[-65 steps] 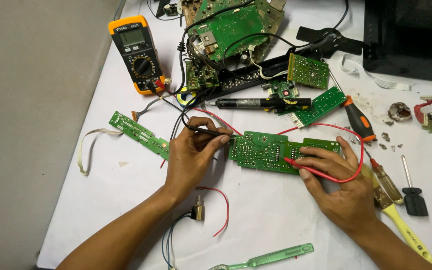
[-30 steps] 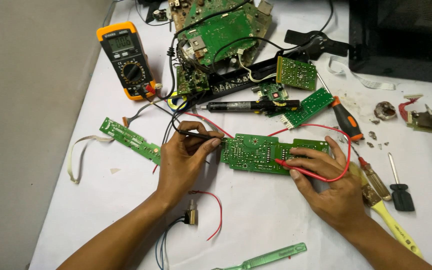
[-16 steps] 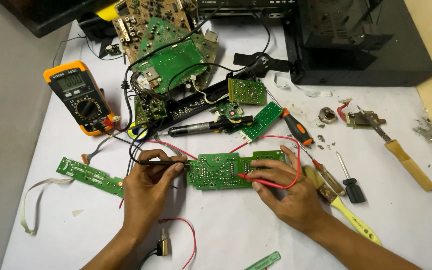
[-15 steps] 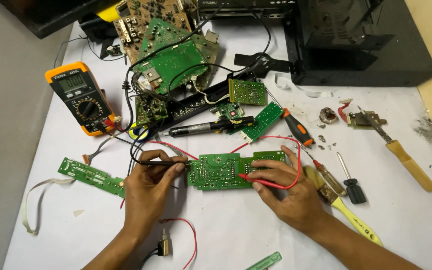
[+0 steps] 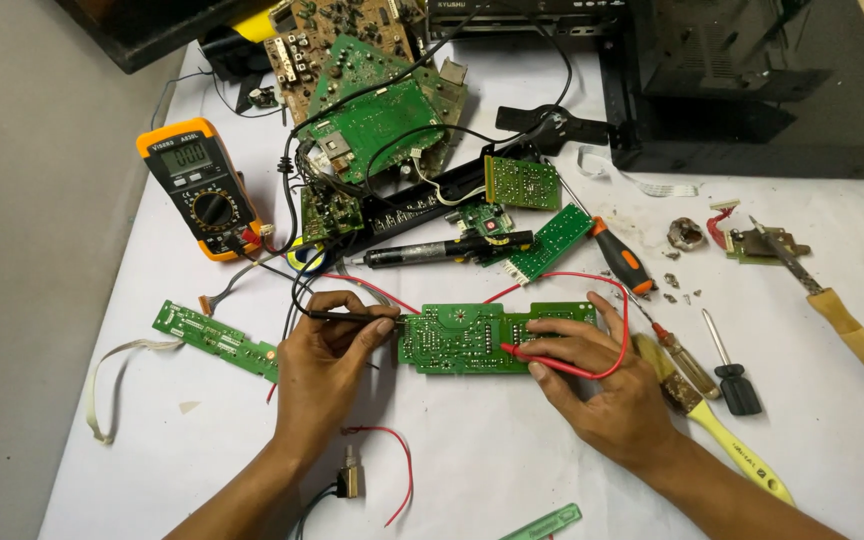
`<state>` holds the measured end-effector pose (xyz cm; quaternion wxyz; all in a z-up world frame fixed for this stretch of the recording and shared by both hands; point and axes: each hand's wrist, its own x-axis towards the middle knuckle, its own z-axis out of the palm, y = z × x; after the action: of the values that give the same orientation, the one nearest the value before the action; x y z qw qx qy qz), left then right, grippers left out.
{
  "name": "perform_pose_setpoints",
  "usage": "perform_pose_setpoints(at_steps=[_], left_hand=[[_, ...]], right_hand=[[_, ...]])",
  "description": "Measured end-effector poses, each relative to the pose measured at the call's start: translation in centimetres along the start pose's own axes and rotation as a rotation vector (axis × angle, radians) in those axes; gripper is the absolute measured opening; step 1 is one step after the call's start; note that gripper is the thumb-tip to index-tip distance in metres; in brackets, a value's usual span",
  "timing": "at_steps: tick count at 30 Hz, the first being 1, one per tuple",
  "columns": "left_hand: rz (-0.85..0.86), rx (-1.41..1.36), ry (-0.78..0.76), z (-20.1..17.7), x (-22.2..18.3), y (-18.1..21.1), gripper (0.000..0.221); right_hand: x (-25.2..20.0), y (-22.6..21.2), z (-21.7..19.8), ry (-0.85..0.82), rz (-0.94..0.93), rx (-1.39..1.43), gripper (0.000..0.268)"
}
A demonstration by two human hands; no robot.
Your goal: Cleaning a circuit board with brushes and testing it using a digital multimeter.
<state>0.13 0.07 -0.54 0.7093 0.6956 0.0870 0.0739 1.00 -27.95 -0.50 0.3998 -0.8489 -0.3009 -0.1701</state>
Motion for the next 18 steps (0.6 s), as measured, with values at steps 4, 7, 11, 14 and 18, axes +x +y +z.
perform_pose_setpoints(at_steps=[4, 7, 11, 14, 18], left_hand=[[0.034, 0.026, -0.011, 0.1, -0.1, 0.4, 0.020], [0.025, 0.021, -0.008, 0.1, 0.0, 0.6, 0.019], [-0.007, 0.027, 0.002, 0.1, 0.1, 0.5, 0.020], [-0.014, 0.032, 0.003, 0.2, 0.1, 0.8, 0.021], [-0.053, 0.053, 0.007, -0.2, 0.7, 2.0, 0.023]], right_hand=[[0.3, -0.3, -0.2, -0.013, 0.014, -0.012, 0.011], [0.2, -0.2, -0.1, -0.012, 0.011, -0.008, 0.012], [0.1, -0.2, -0.1, -0.008, 0.005, -0.003, 0.011], [0.2, -0.2, -0.1, -0.011, 0.003, -0.016, 0.010], [0.2, -0.2, -0.1, -0.004, 0.006, -0.028, 0.011]])
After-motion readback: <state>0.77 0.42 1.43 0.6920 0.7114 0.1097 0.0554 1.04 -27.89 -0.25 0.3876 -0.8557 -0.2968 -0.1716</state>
